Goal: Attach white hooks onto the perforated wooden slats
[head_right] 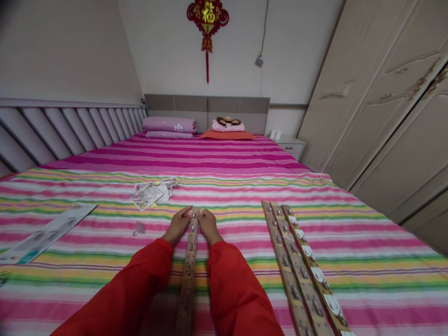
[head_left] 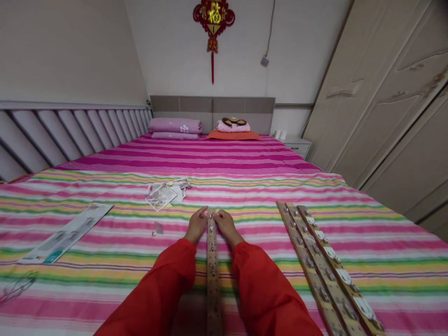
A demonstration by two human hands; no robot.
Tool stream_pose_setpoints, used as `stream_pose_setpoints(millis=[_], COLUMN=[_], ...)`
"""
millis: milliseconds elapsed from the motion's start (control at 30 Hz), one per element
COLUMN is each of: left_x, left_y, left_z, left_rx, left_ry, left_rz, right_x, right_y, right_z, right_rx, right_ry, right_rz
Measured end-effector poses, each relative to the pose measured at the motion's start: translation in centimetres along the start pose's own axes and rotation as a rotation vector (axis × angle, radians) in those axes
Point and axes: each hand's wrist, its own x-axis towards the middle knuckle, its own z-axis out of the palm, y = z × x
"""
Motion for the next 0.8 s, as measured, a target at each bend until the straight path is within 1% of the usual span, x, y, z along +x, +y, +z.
stream_pose_setpoints(millis=[100, 233, 367, 467, 600, 800], left_x=[0.2, 0.6, 0.7, 0.8, 0.9, 1.0], left_y=[0.1, -0.2, -0.5, -0.6, -0.7, -0.8], left_z=[0.0, 0.1, 0.2, 0.3, 0.4, 0.4], left_rx=[-0.043, -0.089, -0.114, -0.120, -0.106, -0.076], left_ry=[-0.056, -0.120, -0.160, -0.182, -0.196, -0.175], left_rz=[-0.023, -0.083, -0.117, -0.120, -0.114, -0.109], right_x=[0.2, 0.2, 0.0, -0.2, -0.1, 0.2], right_y=[0.4, 0.9, 1.1, 1.1, 1.1, 1.2], right_z=[0.1, 0.5, 0.9, 0.8, 0.7, 0.6], right_rx=[0.018, 0.057, 0.105, 0.085, -0.047, -0.110], right_ry=[0.013, 0.061, 0.071, 0.010, -0.078, -0.110], right_rz=[0.018, 0.045, 0.046, -0.015, -0.118, -0.132])
